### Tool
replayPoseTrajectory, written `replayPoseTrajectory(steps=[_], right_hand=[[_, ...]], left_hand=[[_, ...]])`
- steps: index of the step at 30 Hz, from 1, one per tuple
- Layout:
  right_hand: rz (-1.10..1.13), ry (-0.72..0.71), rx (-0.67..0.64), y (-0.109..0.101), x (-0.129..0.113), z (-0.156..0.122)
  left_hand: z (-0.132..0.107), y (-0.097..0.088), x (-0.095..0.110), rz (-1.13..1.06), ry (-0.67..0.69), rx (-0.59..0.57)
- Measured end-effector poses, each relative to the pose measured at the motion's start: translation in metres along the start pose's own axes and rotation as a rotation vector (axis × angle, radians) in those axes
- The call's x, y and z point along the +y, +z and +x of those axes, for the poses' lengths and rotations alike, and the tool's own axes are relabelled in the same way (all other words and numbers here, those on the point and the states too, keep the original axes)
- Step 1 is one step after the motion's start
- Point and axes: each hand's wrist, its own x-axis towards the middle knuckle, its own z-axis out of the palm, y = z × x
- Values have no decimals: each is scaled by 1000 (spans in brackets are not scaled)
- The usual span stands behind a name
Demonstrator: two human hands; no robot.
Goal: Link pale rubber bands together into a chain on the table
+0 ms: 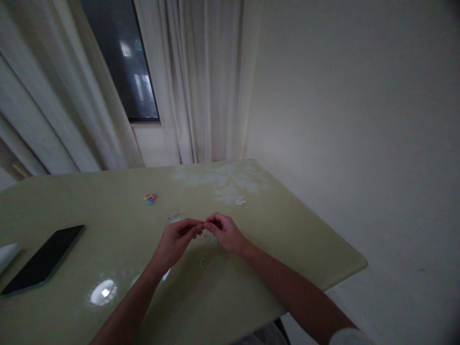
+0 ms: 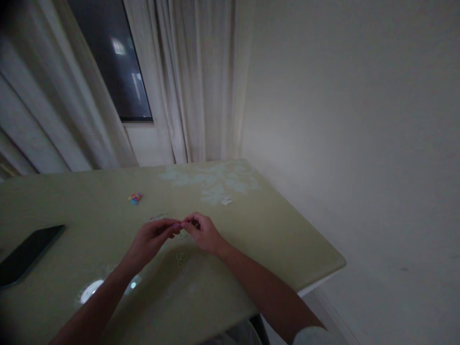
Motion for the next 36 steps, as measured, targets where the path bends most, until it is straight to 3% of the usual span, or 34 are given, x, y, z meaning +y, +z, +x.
replayPoseTrajectory(steps=[3, 7, 14, 17, 21, 26, 36], right_hand=[[-275, -10, 8, -5, 8, 0], [-708, -110, -121, -13, 15, 0], [-1033, -290, -319, -13, 9, -2], [-866, -281, -262, -16, 5, 0], [-404, -134, -71, -23, -1, 4], [-87, 14, -145, -25, -12, 1], [94, 71, -197, -21, -13, -2]], left_hand=[[2, -2, -3, -42, -51, 54], [1, 1, -1, -164, -98, 131], [-1, 4, -6, -216, -46, 160], [-1, 4, -9, -208, -55, 163], [-4, 7, -9, -193, -69, 121], [-8, 13, -5, -291, -103, 12], [-9, 12, -1, -252, -43, -26]])
